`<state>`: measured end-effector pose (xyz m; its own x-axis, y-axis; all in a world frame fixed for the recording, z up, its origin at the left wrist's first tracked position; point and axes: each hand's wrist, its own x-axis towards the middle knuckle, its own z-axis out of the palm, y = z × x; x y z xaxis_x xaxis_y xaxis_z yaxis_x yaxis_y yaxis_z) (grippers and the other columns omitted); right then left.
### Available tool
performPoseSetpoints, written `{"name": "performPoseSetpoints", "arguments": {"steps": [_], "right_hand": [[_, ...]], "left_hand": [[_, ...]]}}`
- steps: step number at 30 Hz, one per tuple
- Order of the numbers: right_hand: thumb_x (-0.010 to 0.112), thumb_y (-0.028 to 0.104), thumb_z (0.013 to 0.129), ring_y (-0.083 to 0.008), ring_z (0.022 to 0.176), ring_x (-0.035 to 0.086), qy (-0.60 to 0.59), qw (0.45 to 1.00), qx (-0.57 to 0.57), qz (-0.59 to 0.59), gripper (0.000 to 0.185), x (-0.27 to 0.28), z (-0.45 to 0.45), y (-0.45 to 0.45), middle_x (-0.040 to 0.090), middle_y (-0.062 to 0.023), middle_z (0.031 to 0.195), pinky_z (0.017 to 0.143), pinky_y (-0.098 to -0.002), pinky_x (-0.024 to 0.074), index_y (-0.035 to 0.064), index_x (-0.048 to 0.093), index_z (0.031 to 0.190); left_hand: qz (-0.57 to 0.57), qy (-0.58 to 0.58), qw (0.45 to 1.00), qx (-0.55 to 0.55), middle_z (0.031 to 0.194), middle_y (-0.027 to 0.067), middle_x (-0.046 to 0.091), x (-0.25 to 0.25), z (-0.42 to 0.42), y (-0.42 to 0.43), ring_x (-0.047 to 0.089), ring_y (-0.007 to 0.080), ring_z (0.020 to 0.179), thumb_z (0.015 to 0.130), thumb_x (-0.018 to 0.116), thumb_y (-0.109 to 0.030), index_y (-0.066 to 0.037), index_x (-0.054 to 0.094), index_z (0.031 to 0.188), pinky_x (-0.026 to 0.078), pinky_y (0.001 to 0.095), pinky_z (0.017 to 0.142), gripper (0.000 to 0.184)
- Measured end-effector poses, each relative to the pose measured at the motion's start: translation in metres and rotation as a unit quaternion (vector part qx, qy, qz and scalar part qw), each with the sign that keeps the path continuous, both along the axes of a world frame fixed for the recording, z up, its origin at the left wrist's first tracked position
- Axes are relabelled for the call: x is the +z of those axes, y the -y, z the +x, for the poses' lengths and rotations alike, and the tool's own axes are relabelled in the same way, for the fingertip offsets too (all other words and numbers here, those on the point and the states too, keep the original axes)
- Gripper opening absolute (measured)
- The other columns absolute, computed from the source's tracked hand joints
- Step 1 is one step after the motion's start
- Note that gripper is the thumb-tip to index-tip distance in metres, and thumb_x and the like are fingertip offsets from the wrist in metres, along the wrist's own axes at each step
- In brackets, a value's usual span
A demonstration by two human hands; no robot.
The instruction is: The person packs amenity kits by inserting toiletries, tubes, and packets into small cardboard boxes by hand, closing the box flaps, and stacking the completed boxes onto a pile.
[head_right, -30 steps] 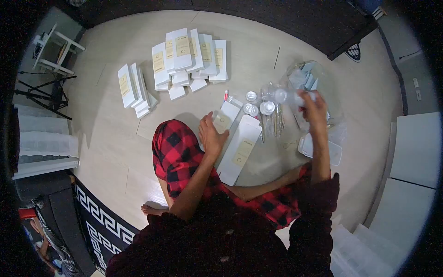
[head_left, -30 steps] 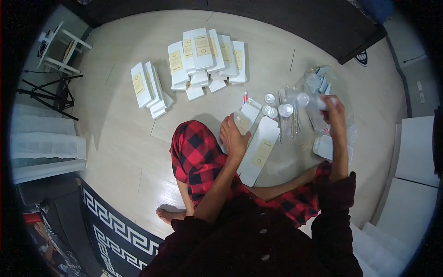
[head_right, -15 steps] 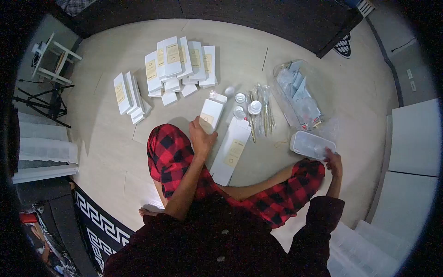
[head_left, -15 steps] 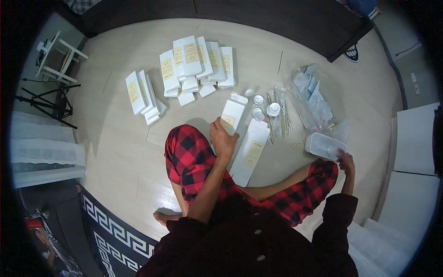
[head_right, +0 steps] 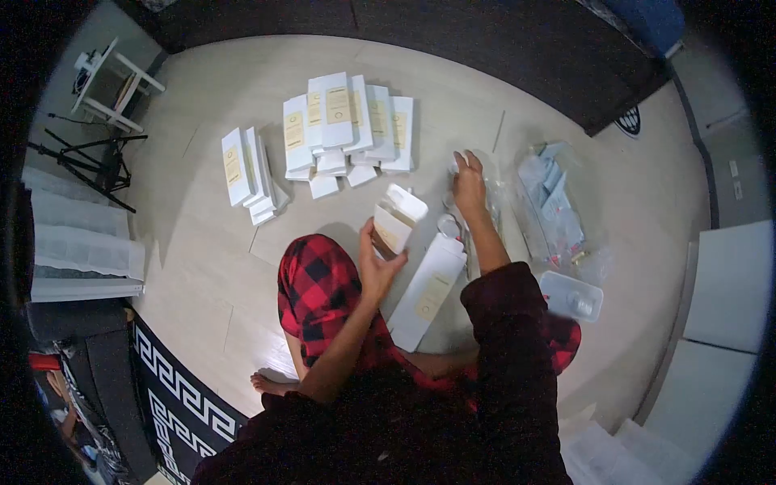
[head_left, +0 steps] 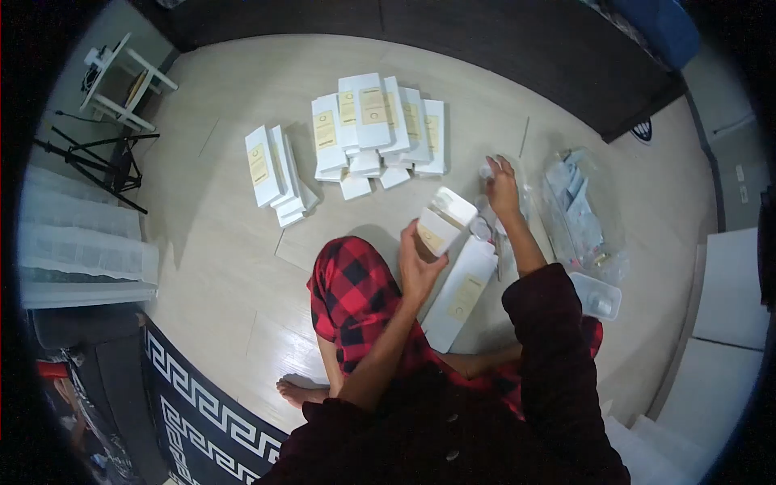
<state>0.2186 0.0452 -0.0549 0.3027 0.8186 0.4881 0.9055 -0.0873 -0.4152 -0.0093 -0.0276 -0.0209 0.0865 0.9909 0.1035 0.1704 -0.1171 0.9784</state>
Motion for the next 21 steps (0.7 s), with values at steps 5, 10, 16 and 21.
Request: {"name": "performPoseSetpoints", "arguments": {"steps": [5, 10, 16, 21], "right_hand": [[0.058, -0.005, 0.069, -0.0326, 0.104, 0.054, -0.057, 0.969, -0.027, -0.237, 0.034, -0.006, -0.003, -0.024, 0.053, -0.0197, 0.115, 0.083, -0.0377, 0.0475, 0.0071, 0.063, 0.101], [0.068, 0.001, 0.07, -0.0219, 0.085, 0.061, -0.33, 0.942, 0.014, -0.05, 0.03, 0.054, -0.013, 0.003, 0.063, -0.0145, 0.094, 0.079, -0.0279, 0.0474, 0.0034, 0.063, 0.099], [0.073, 0.011, 0.071, -0.0212, 0.098, 0.055, -0.146, 0.95, 0.166, 0.218, 0.023, 0.23, -0.099, 0.15, 0.065, -0.0065, 0.095, 0.088, -0.0391, 0.0413, 0.0087, 0.063, 0.092], [0.074, 0.018, 0.069, -0.0223, 0.101, 0.053, 0.059, 0.97, 0.215, 0.098, 0.023, 0.238, -0.124, 0.18, 0.065, 0.0003, 0.098, 0.096, -0.0453, 0.0313, 0.0152, 0.064, 0.09]], "left_hand": [[0.044, -0.004, 0.999, -0.009, 0.115, 0.0152, 0.049, 0.012, -0.002, -0.004, 0.049, 0.0292, 0.109, 0.058, 0.069, 0.004, -0.003, 0.042, 0.124, 0.039, 0.0345, 0.094, 0.072], [0.046, -0.003, 0.999, 0.025, 0.118, 0.0152, 0.048, 0.017, 0.002, 0.001, 0.047, 0.0308, 0.113, 0.057, 0.07, 0.004, -0.004, 0.04, 0.125, 0.037, 0.0361, 0.097, 0.075], [0.188, 0.095, 0.978, 0.004, 0.124, 0.0159, 0.047, 0.022, 0.006, 0.008, 0.043, 0.0325, 0.118, 0.053, 0.076, 0.004, -0.007, 0.035, 0.127, 0.031, 0.0444, 0.103, 0.086], [0.285, 0.095, 0.954, 0.009, 0.126, 0.0147, 0.047, 0.04, 0.007, 0.018, 0.045, 0.0325, 0.118, 0.053, 0.08, -0.001, -0.009, 0.035, 0.126, 0.027, 0.0494, 0.105, 0.086]]}}
